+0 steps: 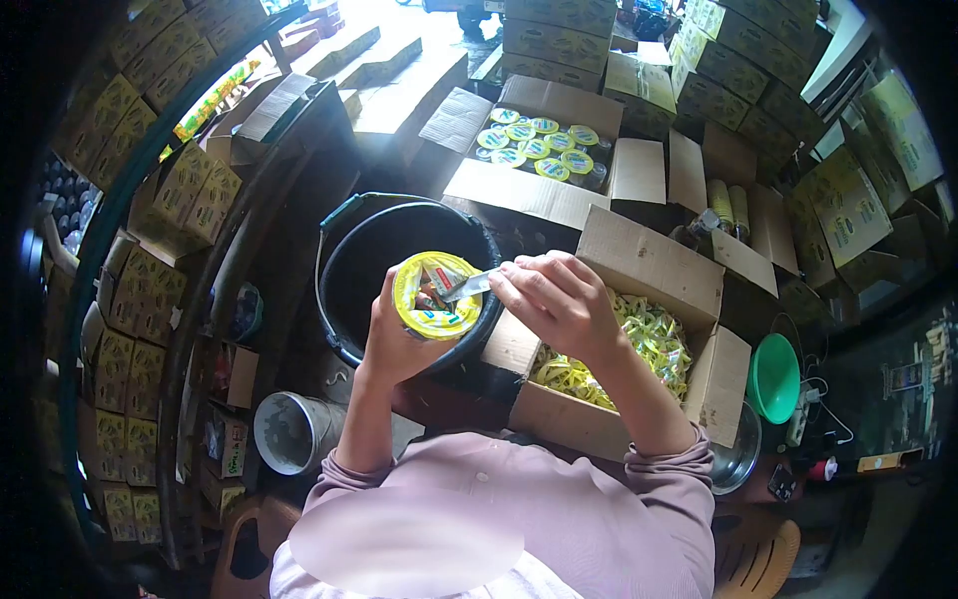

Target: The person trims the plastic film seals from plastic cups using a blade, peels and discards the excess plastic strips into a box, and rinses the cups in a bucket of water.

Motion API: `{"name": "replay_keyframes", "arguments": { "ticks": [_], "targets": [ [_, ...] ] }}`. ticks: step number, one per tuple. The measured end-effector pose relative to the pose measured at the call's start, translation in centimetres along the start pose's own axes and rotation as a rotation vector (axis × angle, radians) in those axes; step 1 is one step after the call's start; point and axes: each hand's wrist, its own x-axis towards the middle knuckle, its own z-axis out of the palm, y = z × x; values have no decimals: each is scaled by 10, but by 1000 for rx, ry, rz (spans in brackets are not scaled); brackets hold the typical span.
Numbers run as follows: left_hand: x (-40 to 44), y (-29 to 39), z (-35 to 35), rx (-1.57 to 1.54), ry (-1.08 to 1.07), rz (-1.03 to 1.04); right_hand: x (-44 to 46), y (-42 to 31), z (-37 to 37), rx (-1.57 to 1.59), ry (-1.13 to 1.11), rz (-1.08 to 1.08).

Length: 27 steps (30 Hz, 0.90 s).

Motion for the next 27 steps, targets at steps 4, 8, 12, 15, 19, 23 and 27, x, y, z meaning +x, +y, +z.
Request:
{"name": "replay_keyframes", "arguments": {
  "ticks": [4,8,12,15,19,23,27],
  "targets": [
    [1,1,-1,13,-11,-15,-3,0,2,-3,-13,8],
    [2,1,-2,41,-29,-19,-2,-2,5,9,-13,4],
    [4,0,-2,-13,-60,-18,-3,-2,9,15,-3,-6],
    [5,-5,-1,-71,-70,-25,-4,-2,13,14,10,-16],
    [5,-8,1,-59,-92,-28,-6,-5,17,25,-14,-20],
    [5,-8,4,-43,-128,-24,-8,-5,21,70,-24,-4],
    [5,-11,4,-87,-163,-67,-13,-5,26,77,-3,40]
  ]
}}
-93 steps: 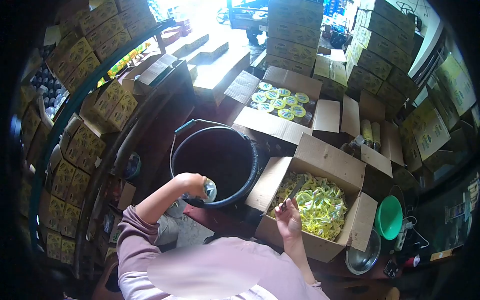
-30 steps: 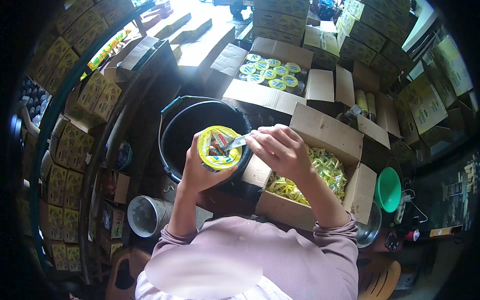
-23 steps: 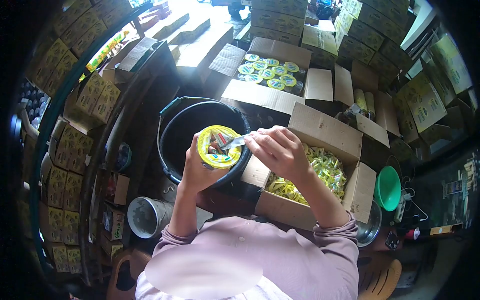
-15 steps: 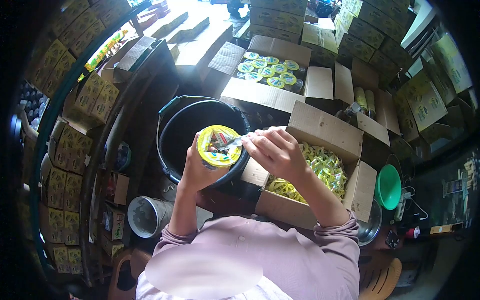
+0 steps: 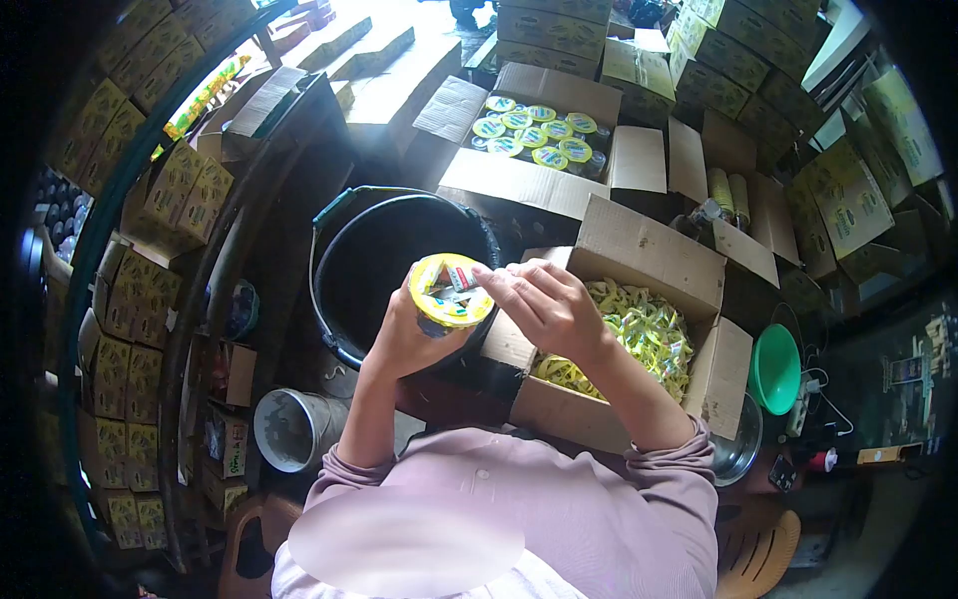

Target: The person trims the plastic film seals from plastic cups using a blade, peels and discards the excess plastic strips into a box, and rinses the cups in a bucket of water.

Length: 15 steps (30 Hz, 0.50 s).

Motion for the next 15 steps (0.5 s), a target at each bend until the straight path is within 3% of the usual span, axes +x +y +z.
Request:
{"name": "replay_keyframes", "arguments": {
  "ticks": [9,11,15],
  "targets": [
    [-1,-4,1,-97,-71,-67,-5,0,5,65,19,64],
    [-3,-8,5,-238,-262,-85,-10,4,6,52,5,82],
    [-2,-3,16,-294,-260,-62,-14,4,-8,34,33,96]
  ]
}}
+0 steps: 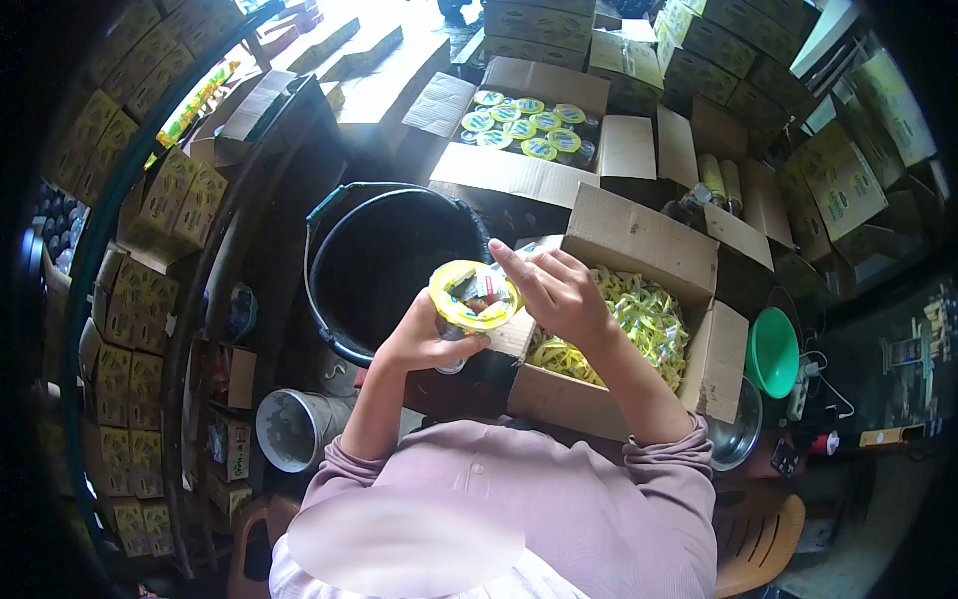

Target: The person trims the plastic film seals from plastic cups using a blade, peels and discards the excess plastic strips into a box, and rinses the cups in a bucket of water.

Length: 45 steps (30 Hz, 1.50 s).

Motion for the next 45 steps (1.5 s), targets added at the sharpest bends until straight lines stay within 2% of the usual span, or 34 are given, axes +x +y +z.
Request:
{"name": "replay_keyframes", "arguments": {
  "ticks": [5,8,9,12,13,16,17,21,31,34,38,42,45],
  "targets": [
    [10,4,16,-57,-43,87,-12,-3,-27,-10,26,58],
    [18,7,34,40,-26,141,-24,-9,-51,-45,-2,97],
    [21,6,37,149,-63,141,-30,-11,-59,-95,-23,108],
    [26,5,62,60,-73,47,-44,-14,-85,-156,-80,160],
    [27,1,70,119,-87,55,-50,-14,-91,-203,-86,160],
    [29,-7,96,180,-74,138,-66,-13,-108,-241,-122,189],
    [30,-8,108,236,-8,214,-70,-13,-114,-257,-121,186],
    [35,8,148,307,68,129,-88,-10,-134,-272,-131,193],
    [38,-17,207,305,-60,48,-138,-3,-182,-257,-101,201],
    [37,-14,226,132,-129,120,-152,2,-193,-249,-76,184],
    [42,-13,243,-72,-261,91,-166,6,-208,-156,-58,155],
    [42,-4,257,-330,-422,-175,-178,13,-219,-87,-31,147],
    [47,-10,263,-568,-639,-268,-176,13,-224,-75,-11,154]
  ]
}}
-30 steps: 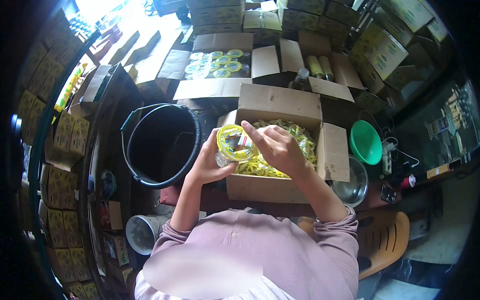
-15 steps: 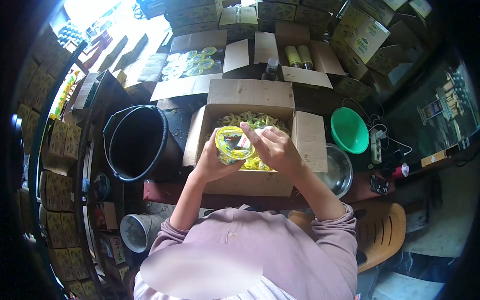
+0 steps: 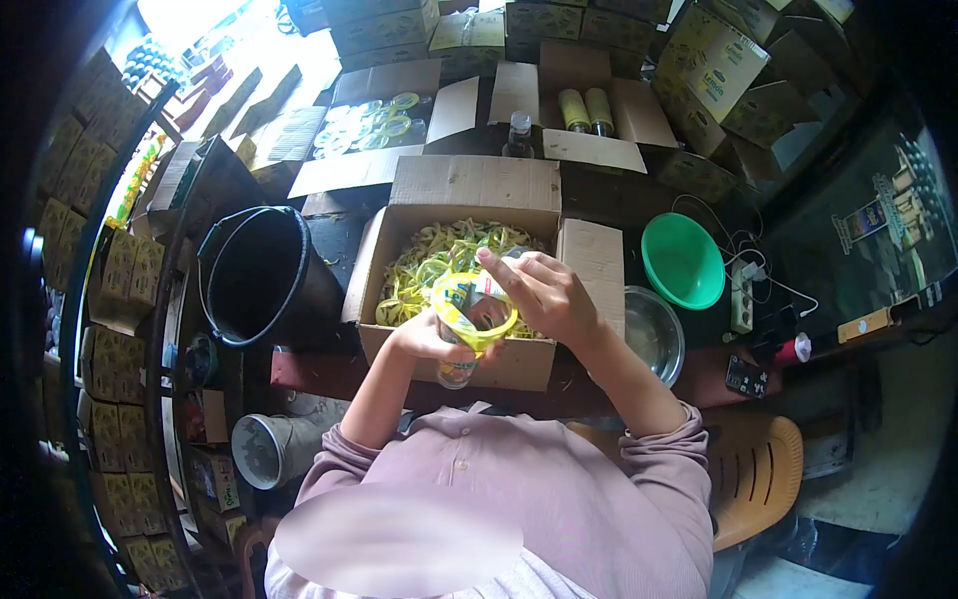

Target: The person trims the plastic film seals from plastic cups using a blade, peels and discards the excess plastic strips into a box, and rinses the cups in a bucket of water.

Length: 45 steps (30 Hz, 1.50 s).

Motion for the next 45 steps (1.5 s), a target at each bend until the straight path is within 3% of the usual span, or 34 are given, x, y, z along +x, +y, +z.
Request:
{"name": "replay_keyframes", "arguments": {
  "ticks": [2,5,7,9,12,16,19,20,23,27,28,31,35,36,39,40,45],
  "targets": [
    [5,-6,-4,-48,-77,-3,-2,2,-1,-6,13,19],
    [4,8,7,44,219,15,-8,8,1,-34,29,53],
    [6,0,-3,301,342,133,-6,8,1,-63,32,69],
    [3,1,-8,187,316,170,-6,8,3,-96,16,71],
    [-3,-1,-10,231,451,200,-5,10,6,-154,-24,52],
    [-4,0,-5,648,585,295,4,3,19,-188,-64,16],
    [-10,2,-5,654,591,237,4,2,26,-195,-76,-2],
    [-10,-3,-12,679,506,321,3,1,27,-197,-80,-9],
    [-18,7,-5,295,366,83,4,-2,29,-172,-61,-20],
    [-18,3,-10,133,199,25,7,-3,31,-131,-29,-24],
    [-18,0,-19,187,59,3,7,-3,31,-117,-21,-26],
    [-10,-1,-21,-164,-199,-26,8,-1,35,-76,5,-35],
    [-5,-6,-27,-401,-289,95,10,7,39,-53,27,-1],
    [-9,-6,-33,-374,-173,-14,11,10,38,-43,27,15],
    [-11,1,-46,-278,-26,-3,10,20,42,-66,24,16],
    [-15,7,-40,-105,266,-65,10,22,44,-62,29,29],
    [-9,13,-52,205,304,139,7,29,41,-133,2,65]
  ]
}}
